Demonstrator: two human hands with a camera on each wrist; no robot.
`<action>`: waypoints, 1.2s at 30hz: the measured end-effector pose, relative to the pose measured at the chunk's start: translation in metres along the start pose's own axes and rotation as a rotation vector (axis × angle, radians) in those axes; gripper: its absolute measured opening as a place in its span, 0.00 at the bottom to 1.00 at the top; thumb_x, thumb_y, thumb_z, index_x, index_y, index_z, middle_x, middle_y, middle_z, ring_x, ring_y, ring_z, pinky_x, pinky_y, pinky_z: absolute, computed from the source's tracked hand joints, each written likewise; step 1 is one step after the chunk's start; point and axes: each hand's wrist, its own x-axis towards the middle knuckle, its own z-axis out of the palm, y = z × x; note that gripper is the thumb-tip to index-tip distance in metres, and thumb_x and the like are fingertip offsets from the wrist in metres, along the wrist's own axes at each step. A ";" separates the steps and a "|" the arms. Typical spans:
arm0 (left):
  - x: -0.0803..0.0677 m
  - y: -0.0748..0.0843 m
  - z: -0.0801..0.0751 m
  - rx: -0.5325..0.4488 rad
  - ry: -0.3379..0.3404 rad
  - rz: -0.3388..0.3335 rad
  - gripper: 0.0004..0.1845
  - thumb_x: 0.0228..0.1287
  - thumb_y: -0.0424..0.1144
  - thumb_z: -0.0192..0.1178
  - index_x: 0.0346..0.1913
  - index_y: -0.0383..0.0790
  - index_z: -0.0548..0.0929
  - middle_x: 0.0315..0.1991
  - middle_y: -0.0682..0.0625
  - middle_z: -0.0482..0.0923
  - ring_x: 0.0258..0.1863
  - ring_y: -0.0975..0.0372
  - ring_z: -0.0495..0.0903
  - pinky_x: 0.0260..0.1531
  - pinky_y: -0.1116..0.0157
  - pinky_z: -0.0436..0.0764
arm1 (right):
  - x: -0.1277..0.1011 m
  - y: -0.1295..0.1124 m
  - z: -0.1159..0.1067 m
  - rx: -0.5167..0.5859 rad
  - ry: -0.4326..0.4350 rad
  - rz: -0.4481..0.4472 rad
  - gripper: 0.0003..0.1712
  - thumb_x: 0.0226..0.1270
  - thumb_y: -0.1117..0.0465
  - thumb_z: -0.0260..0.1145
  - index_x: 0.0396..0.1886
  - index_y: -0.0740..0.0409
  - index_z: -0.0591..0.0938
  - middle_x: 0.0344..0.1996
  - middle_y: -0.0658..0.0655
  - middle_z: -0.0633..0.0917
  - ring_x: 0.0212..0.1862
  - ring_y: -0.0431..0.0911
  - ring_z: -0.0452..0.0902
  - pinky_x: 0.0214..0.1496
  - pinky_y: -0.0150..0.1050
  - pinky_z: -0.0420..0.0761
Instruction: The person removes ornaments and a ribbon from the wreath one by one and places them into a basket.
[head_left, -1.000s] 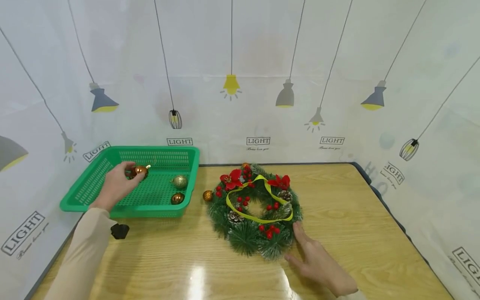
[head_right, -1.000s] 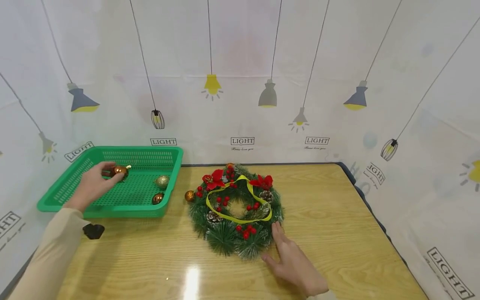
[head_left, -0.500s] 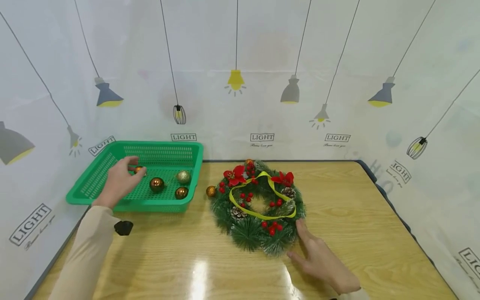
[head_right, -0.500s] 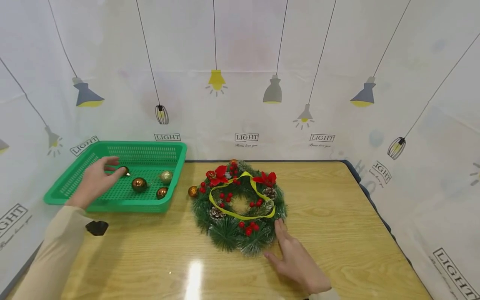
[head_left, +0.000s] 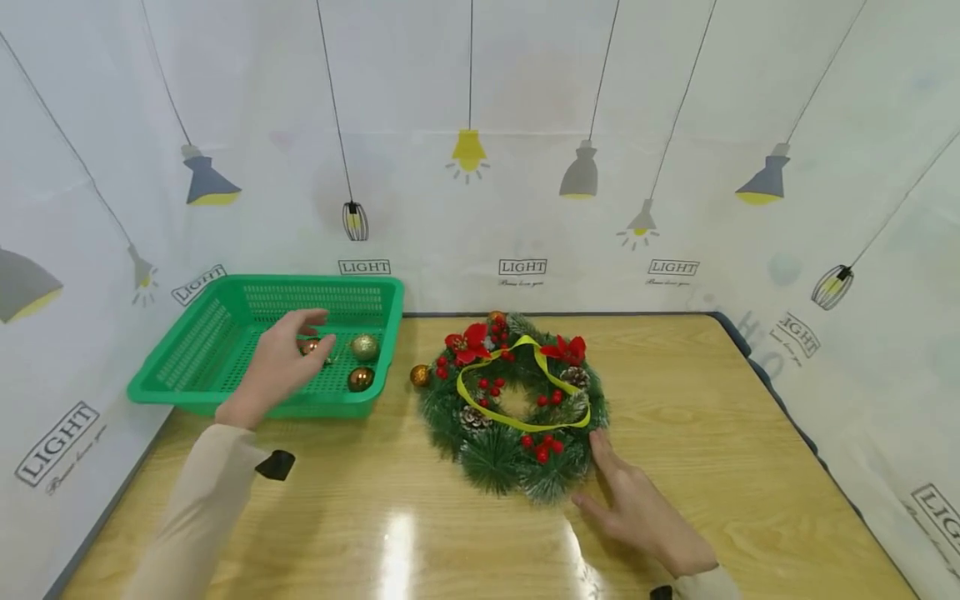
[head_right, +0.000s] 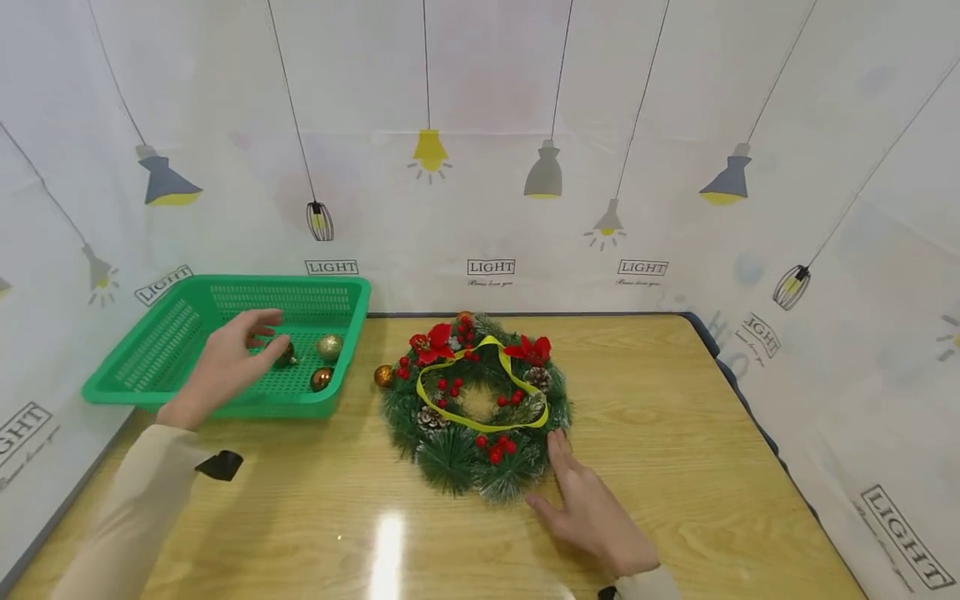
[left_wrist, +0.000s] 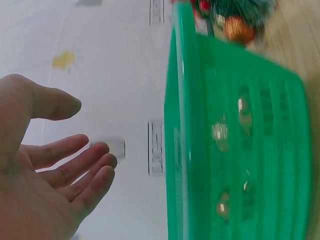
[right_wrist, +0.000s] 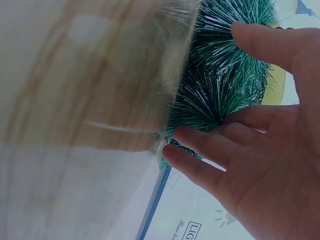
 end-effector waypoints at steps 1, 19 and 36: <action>0.001 0.005 0.004 -0.008 -0.012 0.009 0.25 0.77 0.40 0.54 0.70 0.30 0.70 0.64 0.33 0.72 0.59 0.42 0.75 0.56 0.42 0.79 | 0.000 0.000 0.000 -0.001 -0.001 0.006 0.52 0.65 0.54 0.73 0.75 0.79 0.56 0.73 0.79 0.59 0.68 0.69 0.69 0.69 0.55 0.71; -0.017 0.057 0.083 -0.076 -0.134 0.159 0.22 0.72 0.34 0.61 0.64 0.29 0.75 0.58 0.38 0.79 0.57 0.47 0.79 0.57 0.52 0.83 | 0.000 -0.003 -0.004 0.025 -0.029 0.047 0.53 0.67 0.54 0.72 0.76 0.79 0.54 0.74 0.78 0.57 0.71 0.69 0.64 0.70 0.56 0.68; -0.048 0.047 0.134 -0.124 -0.272 0.056 0.23 0.70 0.34 0.62 0.65 0.31 0.75 0.61 0.39 0.79 0.59 0.49 0.80 0.60 0.52 0.82 | 0.000 -0.002 -0.003 0.009 -0.029 0.029 0.53 0.67 0.52 0.72 0.76 0.79 0.54 0.74 0.79 0.57 0.70 0.71 0.65 0.70 0.56 0.69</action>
